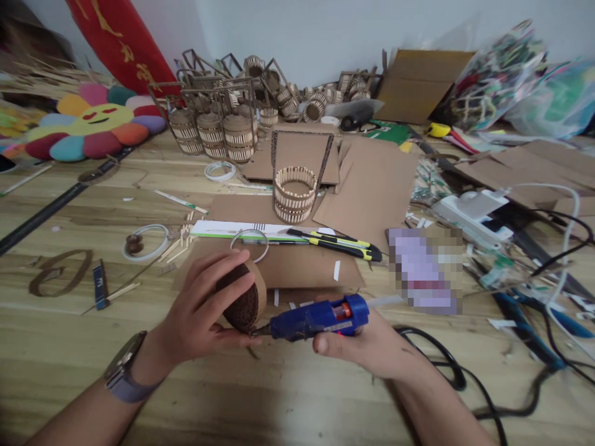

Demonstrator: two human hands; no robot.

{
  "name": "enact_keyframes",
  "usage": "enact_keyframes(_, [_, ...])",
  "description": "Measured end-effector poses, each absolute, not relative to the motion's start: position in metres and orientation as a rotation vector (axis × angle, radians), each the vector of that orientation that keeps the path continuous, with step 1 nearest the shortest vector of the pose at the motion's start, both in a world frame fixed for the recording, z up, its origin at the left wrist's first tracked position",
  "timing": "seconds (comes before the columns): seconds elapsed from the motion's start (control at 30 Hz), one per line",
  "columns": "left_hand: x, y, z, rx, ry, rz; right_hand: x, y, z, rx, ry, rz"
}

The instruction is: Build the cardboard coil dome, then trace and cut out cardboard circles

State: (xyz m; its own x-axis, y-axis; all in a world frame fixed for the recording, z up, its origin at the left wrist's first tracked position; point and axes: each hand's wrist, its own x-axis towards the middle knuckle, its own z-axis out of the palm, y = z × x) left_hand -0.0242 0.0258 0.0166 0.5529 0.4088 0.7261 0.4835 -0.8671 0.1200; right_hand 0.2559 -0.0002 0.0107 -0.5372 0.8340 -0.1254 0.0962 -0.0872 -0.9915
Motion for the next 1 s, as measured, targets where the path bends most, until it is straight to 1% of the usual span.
enact_keyframes(0.3, [-0.025, 0.025, 0.017, -2.683, -0.765, -1.226, 0.252, 0.000, 0.018, -1.080, -1.685, 1.604])
enact_keyframes(0.57, [-0.026, 0.024, 0.019, -2.691, -0.749, -1.202, 0.255, -0.001, 0.016, -1.219, -1.707, 1.495])
enact_keyframes(0.83, [-0.026, 0.023, 0.021, -2.652, -0.761, -1.181, 0.256, -0.003, 0.015, -1.232, -1.695, 1.477])
enact_keyframes(0.9, [-0.026, 0.023, 0.020, -2.657, -0.762, -1.191, 0.258, -0.004, 0.010, -1.239, -1.675, 1.507])
enact_keyframes(1.0, [-0.026, 0.022, 0.019, -2.667, -0.764, -1.196, 0.260, -0.003, 0.004, -1.222, -1.573, 1.645])
